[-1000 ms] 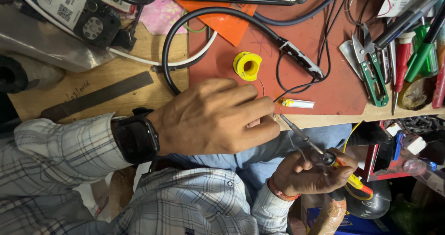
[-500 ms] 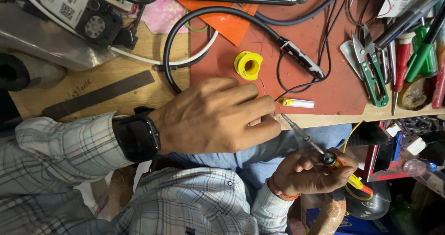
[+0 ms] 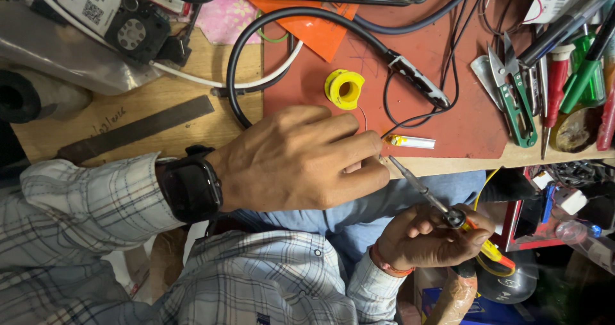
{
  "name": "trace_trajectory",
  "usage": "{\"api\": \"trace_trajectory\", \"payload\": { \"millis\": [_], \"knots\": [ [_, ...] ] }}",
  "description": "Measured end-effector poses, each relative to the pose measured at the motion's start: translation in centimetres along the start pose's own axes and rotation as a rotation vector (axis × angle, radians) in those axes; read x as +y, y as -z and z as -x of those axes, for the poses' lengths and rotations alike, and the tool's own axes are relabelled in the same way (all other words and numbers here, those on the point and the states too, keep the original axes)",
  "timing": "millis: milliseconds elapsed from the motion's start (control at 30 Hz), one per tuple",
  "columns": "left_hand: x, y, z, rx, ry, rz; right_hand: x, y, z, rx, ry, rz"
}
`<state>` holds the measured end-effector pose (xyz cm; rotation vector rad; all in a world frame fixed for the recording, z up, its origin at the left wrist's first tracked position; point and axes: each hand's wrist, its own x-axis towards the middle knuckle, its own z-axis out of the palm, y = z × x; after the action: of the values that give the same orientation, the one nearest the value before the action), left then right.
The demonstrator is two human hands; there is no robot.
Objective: The person strips a black wire with a utility knife, then uses a soldering iron and solder to attach the wire to a small white cylindrical component. The person holds the component steady with one hand while applying heat and solder with the other.
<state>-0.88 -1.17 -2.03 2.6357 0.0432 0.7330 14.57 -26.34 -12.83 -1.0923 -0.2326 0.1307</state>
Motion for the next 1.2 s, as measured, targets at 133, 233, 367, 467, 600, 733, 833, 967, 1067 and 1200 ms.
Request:
{"api": "trace_trajectory", "payload": {
  "millis": [133,233,367,467,600,733,833,967,1067,1200],
  "knots": [
    [0.0,0.05,-0.03,-0.004,0.001,0.005,-0.11,-0.08,-0.02,0.015,-0.034,-0.071],
    [-0.03,0.07,-0.06,-0.005,-0.001,0.003,-0.22,-0.16,-0.04,0.036,-0.055,-0.092],
    [-0.03,0.04,-0.05,-0.006,-0.001,0.0,-0.23,-0.27,-0.03,0.03,-0.056,-0.082],
    [-0.01,0.05,0.0,-0.004,0.001,-0.001,-0.23,-0.38,-0.04,0.042,-0.06,-0.072],
    [-0.05,0.09,0.0,-0.002,-0.005,-0.004,-0.23,-0.59,-0.03,0.032,-0.044,-0.037],
    [0.0,0.14,-0.02,-0.004,-0.001,-0.009,-0.28,-0.79,0.08,0.071,-0.047,-0.024],
    [-0.02,0.11,-0.07,-0.005,-0.002,-0.011,-0.35,-0.81,0.08,0.062,-0.055,-0.026],
    [-0.03,0.14,-0.04,-0.006,-0.001,-0.008,-0.3,-0.75,0.04,0.068,-0.054,-0.031],
    [-0.02,0.11,-0.03,-0.006,-0.003,-0.011,-0.21,-0.67,0.06,0.062,-0.044,-0.021],
    [-0.03,0.08,-0.01,-0.004,-0.005,-0.014,-0.13,-0.58,0.01,0.061,-0.026,0.006]
  ]
}}
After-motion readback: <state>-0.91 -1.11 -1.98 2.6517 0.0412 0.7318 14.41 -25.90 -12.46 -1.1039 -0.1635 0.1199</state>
